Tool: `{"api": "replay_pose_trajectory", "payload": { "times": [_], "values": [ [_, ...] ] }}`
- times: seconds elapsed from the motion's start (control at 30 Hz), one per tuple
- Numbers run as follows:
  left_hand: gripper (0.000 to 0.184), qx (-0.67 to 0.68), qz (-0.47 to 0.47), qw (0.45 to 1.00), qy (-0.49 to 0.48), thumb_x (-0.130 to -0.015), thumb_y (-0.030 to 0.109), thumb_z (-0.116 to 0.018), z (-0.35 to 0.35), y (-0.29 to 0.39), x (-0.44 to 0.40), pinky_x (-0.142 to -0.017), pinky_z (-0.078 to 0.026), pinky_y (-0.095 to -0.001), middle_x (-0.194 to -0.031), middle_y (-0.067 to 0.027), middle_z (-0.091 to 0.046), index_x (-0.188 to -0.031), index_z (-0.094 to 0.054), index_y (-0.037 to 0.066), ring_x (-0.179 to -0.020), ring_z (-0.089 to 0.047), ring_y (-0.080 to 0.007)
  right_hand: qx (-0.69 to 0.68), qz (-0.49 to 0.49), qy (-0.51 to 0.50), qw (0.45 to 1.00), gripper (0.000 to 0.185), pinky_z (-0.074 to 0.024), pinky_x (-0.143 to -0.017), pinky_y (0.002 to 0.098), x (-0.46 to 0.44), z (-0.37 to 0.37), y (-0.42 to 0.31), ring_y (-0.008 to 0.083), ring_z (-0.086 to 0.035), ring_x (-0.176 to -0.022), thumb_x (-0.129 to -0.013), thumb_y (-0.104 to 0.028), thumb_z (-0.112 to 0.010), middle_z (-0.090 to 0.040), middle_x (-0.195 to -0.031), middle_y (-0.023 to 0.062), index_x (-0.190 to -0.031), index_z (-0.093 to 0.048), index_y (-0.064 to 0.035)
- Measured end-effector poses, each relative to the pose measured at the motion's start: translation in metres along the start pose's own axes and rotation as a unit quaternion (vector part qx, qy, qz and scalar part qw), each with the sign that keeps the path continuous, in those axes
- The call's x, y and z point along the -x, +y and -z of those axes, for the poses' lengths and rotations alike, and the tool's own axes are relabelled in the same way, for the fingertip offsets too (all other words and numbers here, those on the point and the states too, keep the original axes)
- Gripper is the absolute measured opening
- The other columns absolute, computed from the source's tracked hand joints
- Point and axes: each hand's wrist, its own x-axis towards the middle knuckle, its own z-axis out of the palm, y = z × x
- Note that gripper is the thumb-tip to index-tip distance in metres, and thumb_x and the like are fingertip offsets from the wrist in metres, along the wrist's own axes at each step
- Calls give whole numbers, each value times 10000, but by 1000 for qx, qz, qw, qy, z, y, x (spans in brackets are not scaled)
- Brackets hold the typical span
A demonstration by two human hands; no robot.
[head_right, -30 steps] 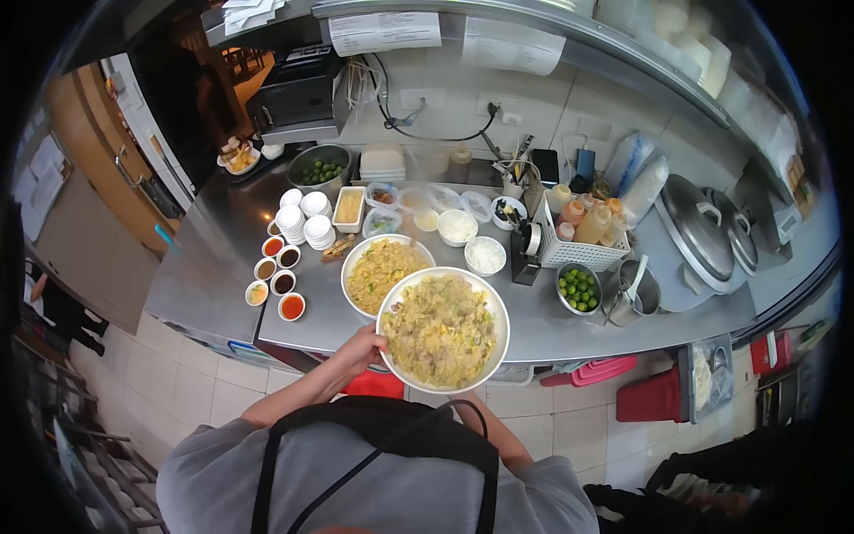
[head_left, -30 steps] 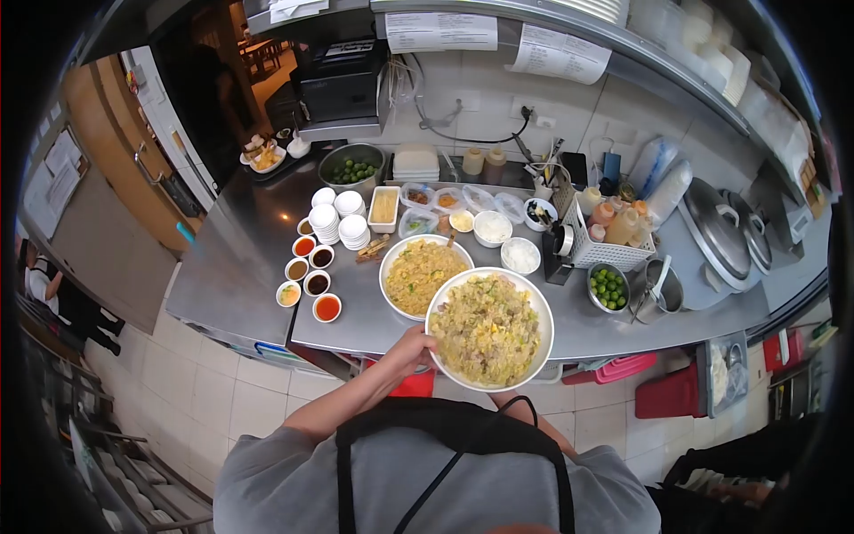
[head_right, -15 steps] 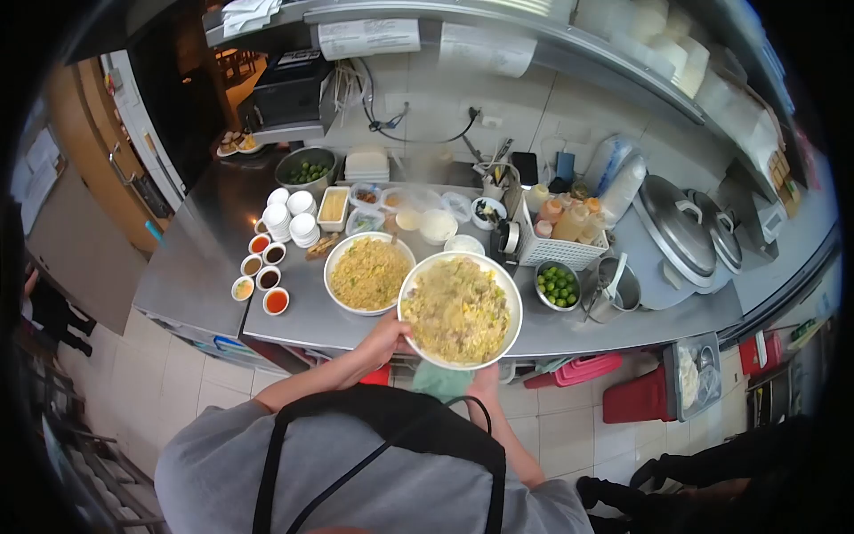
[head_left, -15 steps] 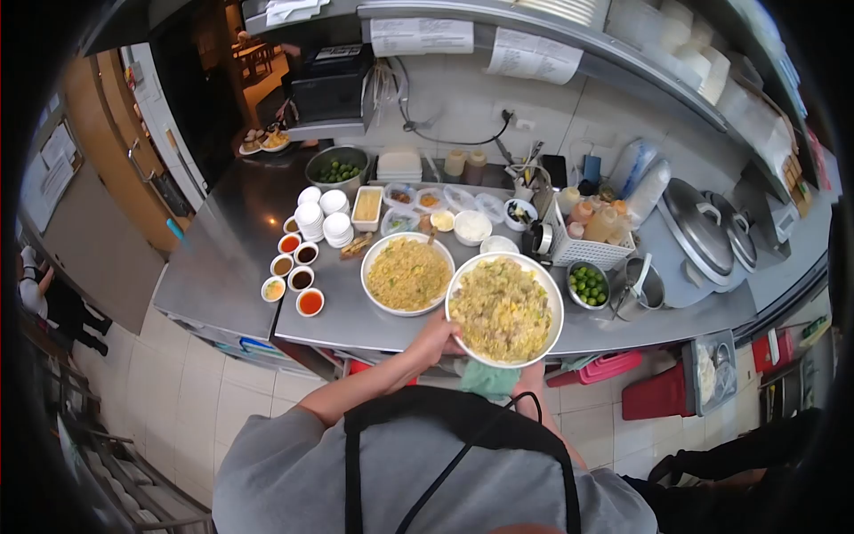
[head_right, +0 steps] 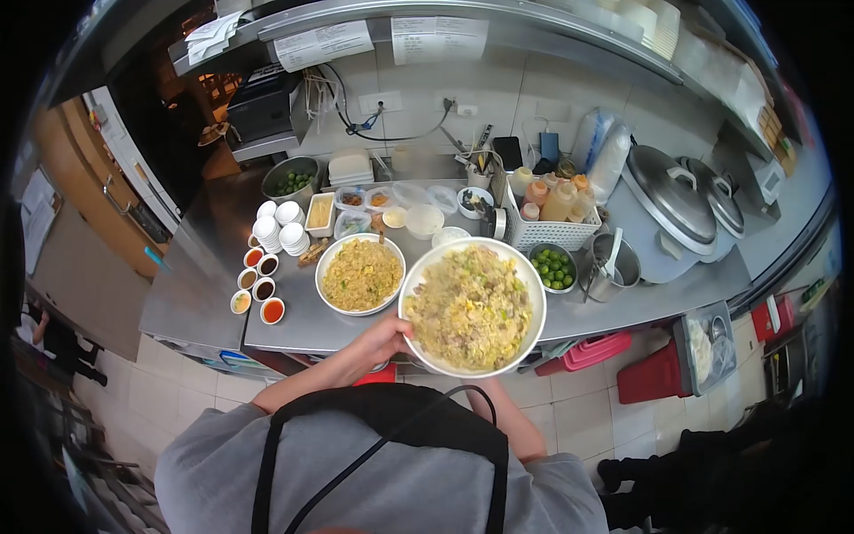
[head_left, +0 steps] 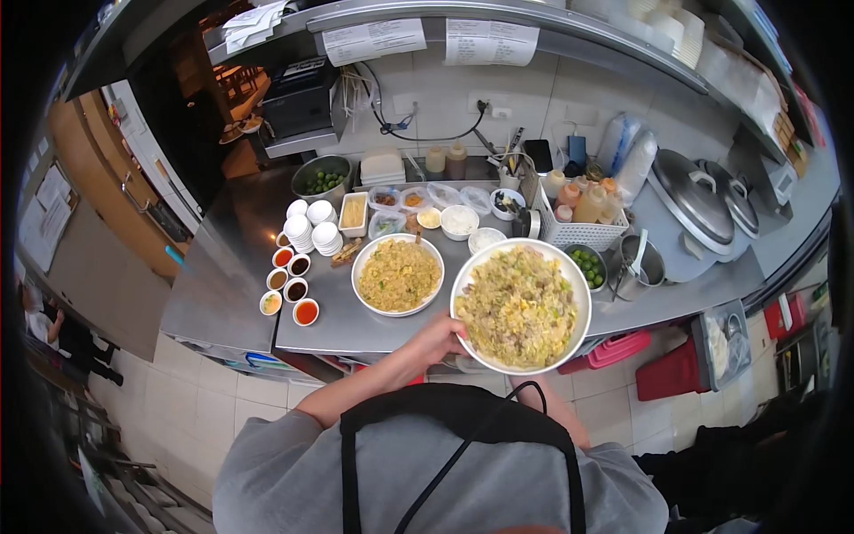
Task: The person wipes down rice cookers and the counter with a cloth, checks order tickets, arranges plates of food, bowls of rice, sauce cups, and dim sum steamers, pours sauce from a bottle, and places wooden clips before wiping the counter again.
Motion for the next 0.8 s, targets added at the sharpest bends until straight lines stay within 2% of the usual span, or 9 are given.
{"api": "replay_pose_trajectory", "payload": {
  "times": [0.2,0.27,0.33,0.37,0.4,0.6,0.67,0.73,0.8],
  "values": [
    [704,-71,-8,997,33,-574,-7,-457,16,13,8,-619,-539,-407,-1121,-164,-461,-1249,-260,12,-891,-562,-292,11,28,23,999,480,-388,-897,441,41,-25,-33,312,-480,-1044,-884,-363,-314,-443,-1206,162,-1217,-392,-28],
    [689,-63,-9,998,17,-575,-4,-453,16,8,16,-644,-532,-420,-1118,-166,-469,-1242,-277,4,-899,-562,-289,-14,13,-42,999,485,-387,-897,441,41,-48,-45,313,-482,-1041,-884,-368,-311,-441,-1208,163,-1221,-387,-27],
    [657,-51,23,998,5,-579,-6,-445,22,-4,10,-670,-521,-436,-1113,-169,-482,-1221,-306,-14,-921,-555,-289,-79,-75,-197,974,486,-378,-908,434,24,-39,-41,309,-480,-1044,-882,-368,-319,-439,-1209,163,-1215,-391,-21],
    [645,-17,41,999,-13,-583,-12,-452,21,-9,7,-675,-527,-407,-1100,-167,-490,-1213,-315,-24,-896,-567,-278,-98,-122,-268,951,486,-374,-914,430,15,-34,-38,308,-479,-1046,-881,-368,-323,-438,-1209,163,-1212,-393,-18],
    [633,17,57,998,-32,-586,-19,-459,19,-13,4,-680,-533,-378,-1088,-165,-497,-1204,-323,-33,-871,-579,-267,-102,-128,-265,950,485,-374,-914,428,12,-32,-30,306,-479,-1046,-880,-367,-324,-440,-1208,163,-1210,-395,-18],
    [587,-4,36,999,-1,-601,14,-473,32,-15,-17,-670,-534,-384,-1046,-158,-533,-1176,-361,-17,-847,-593,-268,-19,-12,29,999,480,-377,-914,419,-3,31,17,299,-480,-1048,-879,-364,-331,-448,-1202,158,-1198,-405,-13],
    [551,-32,19,999,38,-607,28,-471,44,-24,-23,-668,-530,-391,-1020,-159,-548,-1149,-388,-28,-833,-599,-260,42,-4,71,997,478,-377,-914,416,10,49,4,296,-480,-1048,-878,-362,-333,-450,-1200,157,-1194,-409,-11],
    [534,-27,64,997,32,-611,37,-468,58,-33,-31,-675,-527,-395,-1002,-159,-556,-1135,-398,-35,-831,-600,-258,158,-18,65,985,458,-391,-903,410,31,39,-17,284,-482,-1051,-877,-340,-350,-469,-1183,147,-1184,-417,-6],
    [518,-23,106,994,23,-614,45,-466,65,-47,-29,-682,-524,-400,-985,-159,-564,-1121,-407,-43,-830,-601,-255,169,-40,141,975,437,-397,-894,420,36,46,-39,282,-484,-1056,-869,-300,-409,-478,-1174,150,-1190,-401,-3]
  ]
}}
